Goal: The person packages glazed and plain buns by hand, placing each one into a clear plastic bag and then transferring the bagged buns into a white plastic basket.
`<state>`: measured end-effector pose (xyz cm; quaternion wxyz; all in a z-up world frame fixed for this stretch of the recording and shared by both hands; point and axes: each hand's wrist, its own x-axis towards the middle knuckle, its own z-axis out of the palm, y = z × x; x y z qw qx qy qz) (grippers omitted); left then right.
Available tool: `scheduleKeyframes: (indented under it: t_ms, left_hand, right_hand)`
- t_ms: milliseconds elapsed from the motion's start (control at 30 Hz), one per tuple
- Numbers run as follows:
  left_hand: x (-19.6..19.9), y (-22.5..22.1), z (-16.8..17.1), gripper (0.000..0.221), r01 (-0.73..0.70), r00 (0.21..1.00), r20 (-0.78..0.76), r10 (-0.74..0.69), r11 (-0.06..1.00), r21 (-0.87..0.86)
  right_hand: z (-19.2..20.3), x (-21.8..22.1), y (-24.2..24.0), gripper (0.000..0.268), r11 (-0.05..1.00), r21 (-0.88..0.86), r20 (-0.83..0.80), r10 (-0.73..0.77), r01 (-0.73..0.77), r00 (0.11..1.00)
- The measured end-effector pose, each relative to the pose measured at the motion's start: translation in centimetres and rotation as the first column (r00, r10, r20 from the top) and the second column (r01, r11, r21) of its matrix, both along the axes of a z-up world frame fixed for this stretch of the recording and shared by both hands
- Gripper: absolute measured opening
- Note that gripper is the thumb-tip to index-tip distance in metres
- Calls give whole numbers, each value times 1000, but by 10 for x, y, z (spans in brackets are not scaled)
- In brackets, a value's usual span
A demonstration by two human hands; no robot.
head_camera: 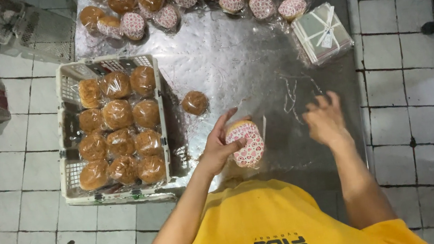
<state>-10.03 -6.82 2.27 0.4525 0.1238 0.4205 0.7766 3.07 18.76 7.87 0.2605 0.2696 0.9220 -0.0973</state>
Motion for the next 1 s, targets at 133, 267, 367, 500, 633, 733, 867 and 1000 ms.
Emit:
scheduleKeyframes:
  t_ms: [133, 267, 367, 500, 633, 733, 867, 1000]
  left_hand:
    - [8, 14, 25, 91, -181, 954, -270, 131, 969, -170]
    - [24, 25, 63, 108, -118, 948, -318, 17, 946, -302]
    - [25, 29, 80, 124, -186, 906, -418, 62, 947, -263]
    - [0, 35, 34, 96, -110, 926, -375, -39, 924, -367]
    - [2, 47, -3, 13, -334, 938, 85, 336, 942, -43]
    - [14, 47, 14, 12, -358, 916, 144, 375, 924, -132]
    - [8, 50, -47, 14, -328, 900, 175, 400, 884, -333]
    - [-2, 66, -81, 17, -317, 902, 193, 387, 894, -316]
  right_hand:
    - [-16, 12, -52, 44, 745, -667, -481, -447, 15, 754]
    - [-3, -12, -105, 103, 510, -853, -272, -615, 110, 740]
    - [-84, -16, -79, 79, 271, -962, -246, -899, 19, 364]
    - [-49, -3, -77, 63, 10, -999, -30, -899, -48, 437]
    - [-35, 9, -82, 60, -120, -980, 17, -849, -161, 528]
    - [-56, 8, -68, 34, -121, -977, 35, -905, -178, 424]
    - [-104, -2, -42, 15, -118, -989, 100, -979, -92, 177]
    - [-137, -10, -16, 15, -127, -981, 104, -982, -146, 155]
